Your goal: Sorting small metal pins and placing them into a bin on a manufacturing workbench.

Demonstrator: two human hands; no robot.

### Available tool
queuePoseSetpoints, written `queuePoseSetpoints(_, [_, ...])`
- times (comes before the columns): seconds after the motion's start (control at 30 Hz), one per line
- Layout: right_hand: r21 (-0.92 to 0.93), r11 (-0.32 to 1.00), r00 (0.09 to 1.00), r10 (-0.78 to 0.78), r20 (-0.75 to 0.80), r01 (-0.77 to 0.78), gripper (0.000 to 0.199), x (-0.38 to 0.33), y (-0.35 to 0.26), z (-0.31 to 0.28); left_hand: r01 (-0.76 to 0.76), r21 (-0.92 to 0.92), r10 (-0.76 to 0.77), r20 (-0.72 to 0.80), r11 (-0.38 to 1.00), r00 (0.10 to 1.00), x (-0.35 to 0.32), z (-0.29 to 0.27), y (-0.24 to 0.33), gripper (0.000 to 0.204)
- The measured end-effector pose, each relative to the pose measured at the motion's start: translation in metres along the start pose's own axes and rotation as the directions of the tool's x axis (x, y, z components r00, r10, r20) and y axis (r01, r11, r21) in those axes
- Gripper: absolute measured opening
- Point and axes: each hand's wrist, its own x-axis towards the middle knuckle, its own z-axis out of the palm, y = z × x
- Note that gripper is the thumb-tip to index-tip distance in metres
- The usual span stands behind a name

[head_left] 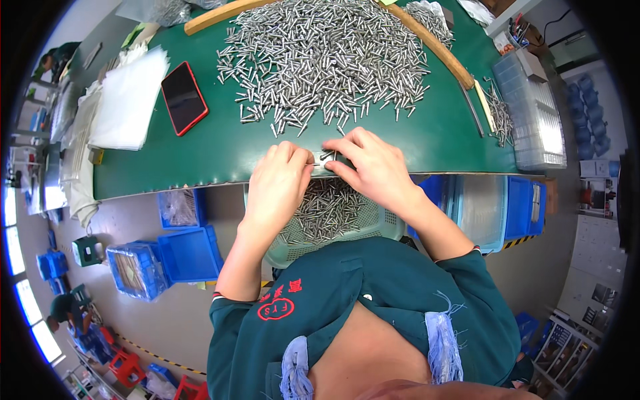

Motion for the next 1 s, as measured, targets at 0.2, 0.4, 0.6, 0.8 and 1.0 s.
queuePoseSetpoints(0.2, [-0.013, 0.997, 0.994, -0.071, 0.078, 0.072, 0.024, 0.000, 0.005, -0.004, 0.112, -0.044, -0.115, -0.073, 0.993, 0.991, 0.007, 0.008, 0.003, 0.013])
queuePoseSetpoints(0.4, [0.035, 0.999, 0.999, -0.038, 0.015, 0.037, 0.022, 0.002, -0.002, -0.004, 0.159, -0.082, -0.171, -0.166, 0.984, 0.971, 0.026, 0.012, 0.000, 0.016])
queuePoseSetpoints(0.6, [-0.015, 0.996, 0.996, -0.087, 0.002, 0.087, 0.014, 0.001, 0.010, 0.001, 0.131, -0.045, -0.135, -0.089, 0.990, 0.987, 0.027, 0.019, -0.001, 0.011])
queuePoseSetpoints(0.8, [0.073, 0.996, 0.998, -0.061, 0.028, 0.059, 0.011, 0.000, 0.015, -0.009, -0.007, -0.131, 0.001, -0.053, 0.991, 0.999, 0.021, 0.017, 0.008, 0.014])
queuePoseSetpoints(1.0, [0.043, 0.996, 0.996, -0.077, 0.038, 0.076, 0.011, -0.002, 0.019, -0.012, -0.009, -0.118, 0.002, -0.061, 0.993, 0.998, 0.034, 0.025, 0.010, 0.020])
